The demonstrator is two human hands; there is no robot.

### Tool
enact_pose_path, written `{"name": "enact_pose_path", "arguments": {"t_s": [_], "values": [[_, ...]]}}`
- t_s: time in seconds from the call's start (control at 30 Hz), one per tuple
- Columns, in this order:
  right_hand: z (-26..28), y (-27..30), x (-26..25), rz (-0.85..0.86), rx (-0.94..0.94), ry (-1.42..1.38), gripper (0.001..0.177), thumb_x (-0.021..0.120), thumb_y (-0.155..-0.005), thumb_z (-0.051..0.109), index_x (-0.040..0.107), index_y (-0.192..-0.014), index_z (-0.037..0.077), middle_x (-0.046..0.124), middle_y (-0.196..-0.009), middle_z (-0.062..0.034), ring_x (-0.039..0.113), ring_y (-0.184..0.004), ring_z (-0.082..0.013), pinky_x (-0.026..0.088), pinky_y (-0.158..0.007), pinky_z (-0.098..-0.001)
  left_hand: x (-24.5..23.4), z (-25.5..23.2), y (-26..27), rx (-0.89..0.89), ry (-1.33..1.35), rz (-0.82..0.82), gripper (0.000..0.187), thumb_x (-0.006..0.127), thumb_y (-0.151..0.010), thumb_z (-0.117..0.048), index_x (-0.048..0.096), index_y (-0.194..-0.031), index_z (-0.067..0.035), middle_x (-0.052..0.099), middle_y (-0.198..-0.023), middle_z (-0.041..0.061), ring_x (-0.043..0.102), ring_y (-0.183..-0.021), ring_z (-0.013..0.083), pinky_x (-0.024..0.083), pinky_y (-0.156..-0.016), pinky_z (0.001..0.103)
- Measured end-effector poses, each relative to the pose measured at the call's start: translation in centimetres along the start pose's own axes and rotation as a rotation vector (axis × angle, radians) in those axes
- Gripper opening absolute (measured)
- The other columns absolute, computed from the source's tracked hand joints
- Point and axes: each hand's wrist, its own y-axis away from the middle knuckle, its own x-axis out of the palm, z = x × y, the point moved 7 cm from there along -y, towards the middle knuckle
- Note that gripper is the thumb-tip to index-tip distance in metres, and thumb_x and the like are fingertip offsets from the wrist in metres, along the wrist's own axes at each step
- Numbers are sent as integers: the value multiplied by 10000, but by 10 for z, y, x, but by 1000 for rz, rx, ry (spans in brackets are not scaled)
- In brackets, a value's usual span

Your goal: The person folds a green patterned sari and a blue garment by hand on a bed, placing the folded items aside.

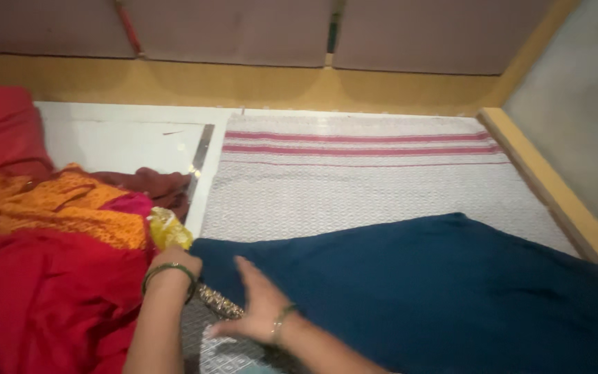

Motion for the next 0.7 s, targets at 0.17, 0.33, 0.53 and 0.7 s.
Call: {"name": "enact_pose_path", "arguments": {"t_s": [0.17, 0.33, 0.53, 0.7], "values": [[18, -29, -4, -261, 222, -99, 911, 757, -765, 334, 345, -1539, 86, 642, -1283, -216, 613, -1184, -403, 492, -959, -452, -27, -90, 43, 232, 54, -44, 567, 693, -870, -405, 662, -1285, -20, 642, -1316, 281, 611, -1262, 419, 486, -1080, 460], [-76, -54, -49, -563, 375, -784, 338, 539, -930, 111, 696, -1133, -109, 682, -777, -205, 651, -681, -386, 485, -622, -487, -27, -160, 89, 529, 415, -89, 532, 626, -915, -455, 698, -1232, -33, 739, -1165, 256, 696, -1106, 383, 527, -979, 439], [-127, 29, -193, -547, 439, -1556, 368, 569, -971, 324, 585, -1181, 22, 695, -1042, -194, 719, -903, -325, 594, -813, -477, 8, -266, 218, 949, 655, -52, 410, 681, -864, -268, 696, -1244, -115, 690, -1165, 152, 694, -1033, 304, 543, -936, 405], [-189, 174, -350, -798, 355, -1362, 257, 581, -1015, 362, 600, -1127, 132, 659, -1011, -114, 634, -942, -321, 520, -872, -549, 72, -297, 344, 1258, 347, 109, 731, 807, -741, -267, 548, -1408, -121, 512, -1461, 187, 445, -1372, 396, 380, -1139, 475]]}}
